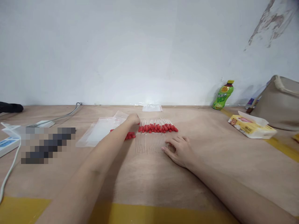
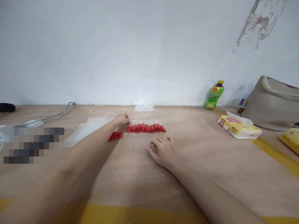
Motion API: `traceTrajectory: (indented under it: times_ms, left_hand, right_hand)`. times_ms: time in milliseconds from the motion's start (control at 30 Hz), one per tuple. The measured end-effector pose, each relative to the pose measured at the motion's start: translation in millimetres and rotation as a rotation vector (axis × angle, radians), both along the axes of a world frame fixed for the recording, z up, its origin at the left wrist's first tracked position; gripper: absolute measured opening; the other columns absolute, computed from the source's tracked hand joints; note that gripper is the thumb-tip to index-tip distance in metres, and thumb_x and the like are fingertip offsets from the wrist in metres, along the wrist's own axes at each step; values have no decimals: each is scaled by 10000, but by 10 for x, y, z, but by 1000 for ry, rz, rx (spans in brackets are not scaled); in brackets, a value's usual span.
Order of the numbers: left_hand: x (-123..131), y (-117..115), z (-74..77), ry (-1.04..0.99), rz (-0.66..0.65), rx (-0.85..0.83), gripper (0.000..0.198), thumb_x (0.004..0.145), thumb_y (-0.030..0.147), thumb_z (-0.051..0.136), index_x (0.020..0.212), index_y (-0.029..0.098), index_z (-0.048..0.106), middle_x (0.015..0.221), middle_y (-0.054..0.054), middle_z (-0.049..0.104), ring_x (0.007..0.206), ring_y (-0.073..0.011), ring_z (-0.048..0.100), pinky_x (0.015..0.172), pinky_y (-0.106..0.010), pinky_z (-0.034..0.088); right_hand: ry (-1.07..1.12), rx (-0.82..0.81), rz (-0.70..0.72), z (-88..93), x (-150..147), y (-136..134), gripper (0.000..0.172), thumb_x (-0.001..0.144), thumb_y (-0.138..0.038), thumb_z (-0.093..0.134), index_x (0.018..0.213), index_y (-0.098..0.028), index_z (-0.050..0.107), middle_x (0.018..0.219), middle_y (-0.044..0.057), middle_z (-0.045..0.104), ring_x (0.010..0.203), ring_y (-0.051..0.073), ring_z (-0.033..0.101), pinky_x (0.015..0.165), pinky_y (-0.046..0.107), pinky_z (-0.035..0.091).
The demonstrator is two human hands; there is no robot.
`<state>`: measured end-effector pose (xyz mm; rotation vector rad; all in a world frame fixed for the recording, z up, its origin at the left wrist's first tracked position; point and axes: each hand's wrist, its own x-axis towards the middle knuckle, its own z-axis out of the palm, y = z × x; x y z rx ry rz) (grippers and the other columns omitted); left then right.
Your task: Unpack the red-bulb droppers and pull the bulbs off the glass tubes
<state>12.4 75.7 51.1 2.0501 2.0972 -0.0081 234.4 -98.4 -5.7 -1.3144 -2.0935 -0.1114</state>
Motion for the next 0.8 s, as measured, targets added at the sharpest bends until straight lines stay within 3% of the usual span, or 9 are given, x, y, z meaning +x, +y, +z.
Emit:
traceTrajectory:
  times_ms: [133, 233, 300, 400, 567, 700, 800]
  left_hand:
    - [-113, -84, 119, 25, 7, -5, 281, 818, 297, 553, 1057, 150, 546, 1063, -72, 560, 936, -204, 560, 771, -350, 482]
    - [-229, -187, 186, 48, 12, -1, 229, 626, 227, 694, 837, 148, 652, 884, -69, 649, 851, -248, 598, 687, -300, 480]
    - [-290, -255, 179, 60, 8, -8, 195, 532, 189, 711, 720, 157, 671, 770, -70, 672, 785, -259, 614, 643, -294, 473]
    - [-341, -320, 123, 67, 3, -5, 153, 509, 231, 707, 652, 186, 672, 680, -68, 675, 726, -247, 620, 629, -298, 470]
    - [-329, -339, 93, 57, -2, 54, 208, 528, 370, 704, 659, 212, 668, 737, -91, 683, 811, -278, 615, 702, -348, 466]
    - [-237, -400, 122, -7, -64, 113, 369, 588, 482, 649, 836, 209, 651, 882, -86, 680, 938, -274, 586, 795, -344, 440]
    - [-166, -481, 121, -80, -103, 55, 417, 598, 531, 631, 842, 193, 644, 771, -65, 687, 823, -232, 622, 744, -298, 460]
  right_hand:
    - [6, 22, 12, -13, 2, 10, 226, 787, -409, 532, 841, -205, 615, 818, 39, 657, 802, 185, 570, 805, 365, 271]
    - [22, 21, 22, -24, 9, 16, 239, 791, -417, 524, 861, -205, 610, 826, 47, 655, 815, 189, 570, 806, 367, 272]
    - [29, 15, 17, -31, 14, 21, 246, 788, -419, 526, 881, -205, 605, 836, 49, 653, 825, 194, 572, 807, 369, 273]
    - [30, 21, 19, -36, 19, 26, 262, 787, -431, 520, 888, -203, 602, 821, 50, 652, 806, 193, 574, 809, 371, 278]
    - [29, 27, 7, -20, 14, 17, 279, 784, -440, 520, 894, -197, 602, 783, 45, 653, 792, 191, 580, 808, 368, 290]
    - [34, 13, 0, -7, 9, 9, 279, 775, -429, 540, 917, -195, 594, 853, 53, 656, 845, 201, 577, 815, 371, 291]
    - [35, 18, 1, -8, 10, 11, 284, 773, -428, 544, 927, -193, 589, 896, 60, 652, 877, 207, 573, 822, 374, 291]
